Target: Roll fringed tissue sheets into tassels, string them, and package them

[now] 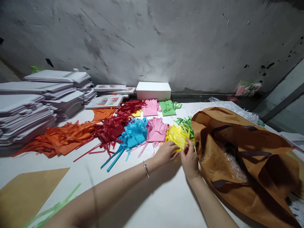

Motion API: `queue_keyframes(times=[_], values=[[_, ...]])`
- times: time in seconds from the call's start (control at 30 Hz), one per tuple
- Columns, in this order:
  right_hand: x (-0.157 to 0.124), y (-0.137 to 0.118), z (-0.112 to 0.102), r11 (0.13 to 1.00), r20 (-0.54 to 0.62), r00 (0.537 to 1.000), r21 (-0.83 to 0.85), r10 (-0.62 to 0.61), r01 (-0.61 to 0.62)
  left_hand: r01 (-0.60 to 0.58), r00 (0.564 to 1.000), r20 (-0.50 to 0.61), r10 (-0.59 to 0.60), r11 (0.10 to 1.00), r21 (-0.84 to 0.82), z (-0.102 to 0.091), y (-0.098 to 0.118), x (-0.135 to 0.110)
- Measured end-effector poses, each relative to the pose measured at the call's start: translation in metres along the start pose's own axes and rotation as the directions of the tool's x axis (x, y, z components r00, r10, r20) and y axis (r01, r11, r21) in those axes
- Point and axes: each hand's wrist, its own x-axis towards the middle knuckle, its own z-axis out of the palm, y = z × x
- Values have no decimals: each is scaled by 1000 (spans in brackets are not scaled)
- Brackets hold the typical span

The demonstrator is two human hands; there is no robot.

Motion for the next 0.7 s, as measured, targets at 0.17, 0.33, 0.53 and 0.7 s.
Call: queue_keyframes(times=[0.17,0.33,0.53,0.7], values=[[-8,2,-1,996,-92,996,90,-13,21,30,987,159,-38,998,53,-5,8,13],[-11,3,0,992,-162,987,127,6,15,81,955,281,-96,995,65,-12,1,18],[-10,-3,5,991,-190,982,134,7,18,173,943,260,-207,973,150,-6,12,17],[-7,-4,2,993,-239,970,114,54,-27,204,956,164,-243,953,224,-12,18,19]])
